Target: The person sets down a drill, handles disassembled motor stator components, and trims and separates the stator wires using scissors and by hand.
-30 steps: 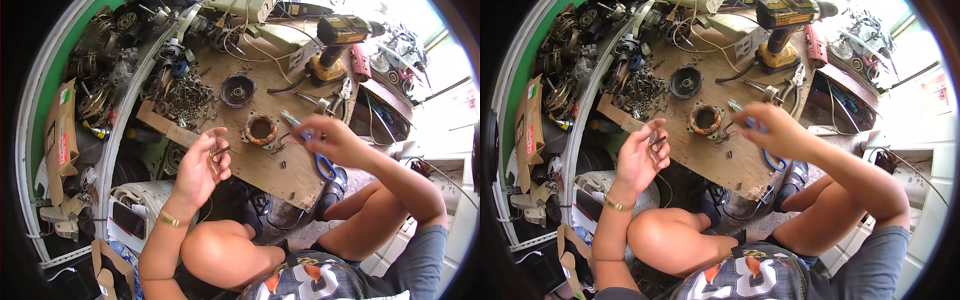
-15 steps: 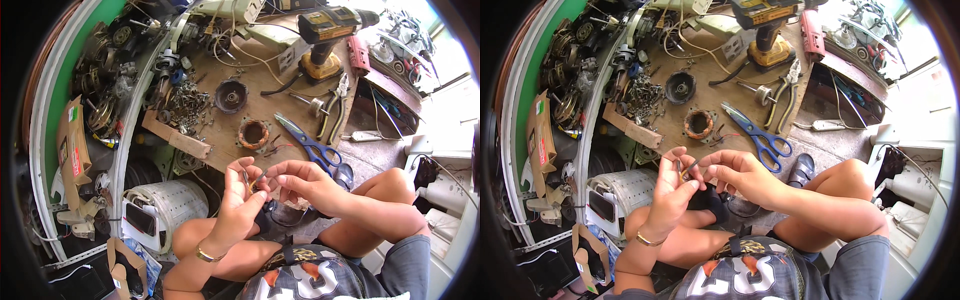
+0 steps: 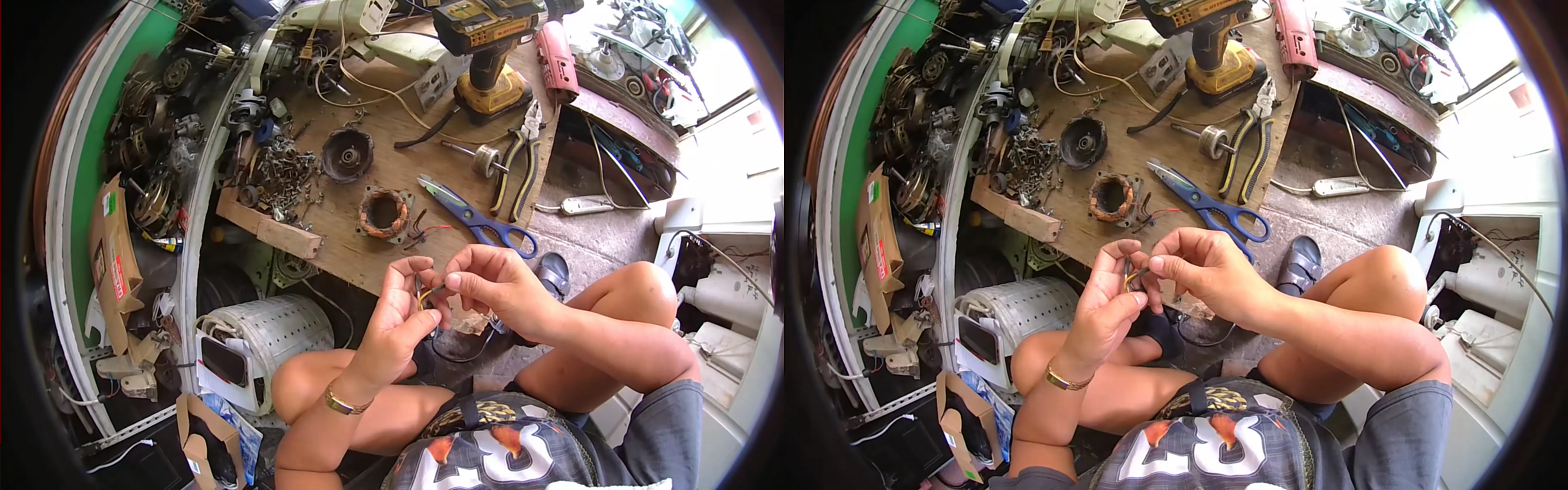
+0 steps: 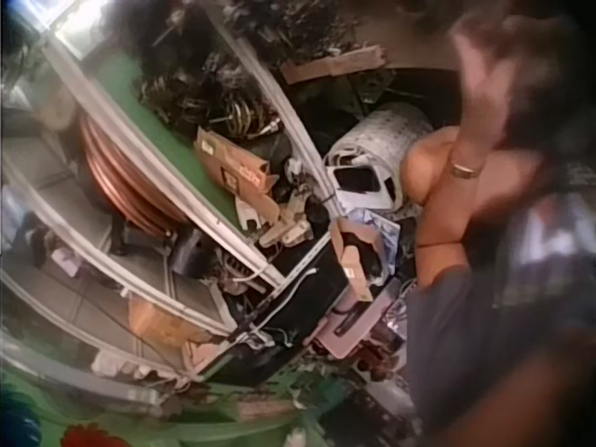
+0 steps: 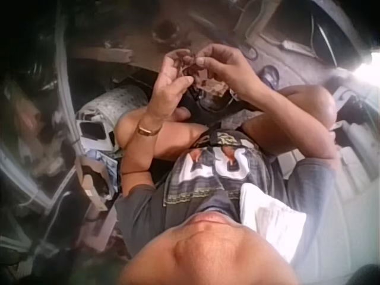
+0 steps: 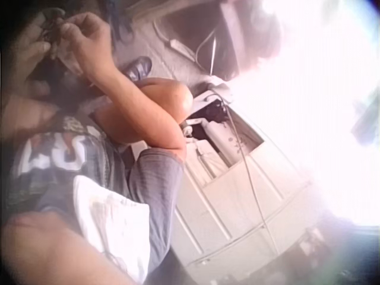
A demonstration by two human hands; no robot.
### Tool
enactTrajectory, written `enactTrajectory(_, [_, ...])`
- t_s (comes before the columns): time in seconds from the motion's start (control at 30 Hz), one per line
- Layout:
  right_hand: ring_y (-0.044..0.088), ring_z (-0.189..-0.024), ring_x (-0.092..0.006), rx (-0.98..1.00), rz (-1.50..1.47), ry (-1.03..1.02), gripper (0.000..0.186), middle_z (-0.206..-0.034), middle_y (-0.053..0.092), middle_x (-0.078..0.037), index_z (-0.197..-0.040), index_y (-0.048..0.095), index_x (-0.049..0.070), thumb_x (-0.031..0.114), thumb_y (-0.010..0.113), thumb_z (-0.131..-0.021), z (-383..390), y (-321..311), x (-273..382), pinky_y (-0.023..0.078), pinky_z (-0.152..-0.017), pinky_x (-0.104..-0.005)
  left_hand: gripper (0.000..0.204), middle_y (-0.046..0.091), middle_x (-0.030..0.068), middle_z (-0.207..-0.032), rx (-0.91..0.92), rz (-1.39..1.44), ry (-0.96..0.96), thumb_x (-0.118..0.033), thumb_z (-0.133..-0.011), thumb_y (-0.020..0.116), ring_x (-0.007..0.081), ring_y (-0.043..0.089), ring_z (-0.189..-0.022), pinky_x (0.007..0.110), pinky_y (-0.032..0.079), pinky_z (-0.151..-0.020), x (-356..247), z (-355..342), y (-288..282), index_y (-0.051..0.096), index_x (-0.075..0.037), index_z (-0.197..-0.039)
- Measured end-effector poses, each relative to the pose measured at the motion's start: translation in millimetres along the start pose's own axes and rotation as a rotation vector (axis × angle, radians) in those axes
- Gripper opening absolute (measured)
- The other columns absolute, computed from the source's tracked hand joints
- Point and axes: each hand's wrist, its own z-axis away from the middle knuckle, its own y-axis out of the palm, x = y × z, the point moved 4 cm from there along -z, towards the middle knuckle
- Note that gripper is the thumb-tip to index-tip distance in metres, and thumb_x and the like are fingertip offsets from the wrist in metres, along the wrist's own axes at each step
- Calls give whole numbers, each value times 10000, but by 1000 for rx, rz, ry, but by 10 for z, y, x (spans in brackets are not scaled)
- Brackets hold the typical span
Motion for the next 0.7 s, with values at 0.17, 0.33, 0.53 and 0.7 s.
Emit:
enactTrajectory(0.17, [559, -695, -42, -56, 8, 69, 225, -886, 689, 17, -1057, 681, 37, 262, 684, -1049, 19, -34, -75, 461, -615, -217, 409, 532, 74, -1197, -52, -20, -14, -24, -986, 621, 129, 616, -971, 306, 552, -846, -4, 17, -32, 446, -54, -1354])
enactTrajectory(0.33, [586, -709, -39, -61, 3, 87, 269, -855, 670, 22, -995, 647, 81, 337, 637, -1076, 25, -37, -112, 450, -615, -203, 258, 638, 68, -1091, -67, -8, -86, -67, -996, 650, 127, 661, -887, 299, 576, -814, 17, 45, -85, 523, -40, -1219])
enactTrajectory(0.53, [575, -697, -43, -67, 1, 79, 291, -849, 669, 22, -975, 640, 87, 357, 624, -1083, 15, -87, -81, 443, -611, -205, 201, 689, 74, -1025, -84, 54, -136, -93, -1007, 660, 125, 694, -811, 282, 598, -766, 11, 68, -83, 540, -45, -1160])
enactTrajectory(0.7, [517, -717, -12, -102, 60, -20, 233, -839, 634, 51, -1067, 663, 38, 269, 687, -1047, 17, -26, -74, 424, -604, -214, 207, 690, 70, -1016, -113, -24, -118, -99, -1009, 680, 124, 703, -812, 277, 600, -749, 26, 78, -118, 544, -46, -1155])
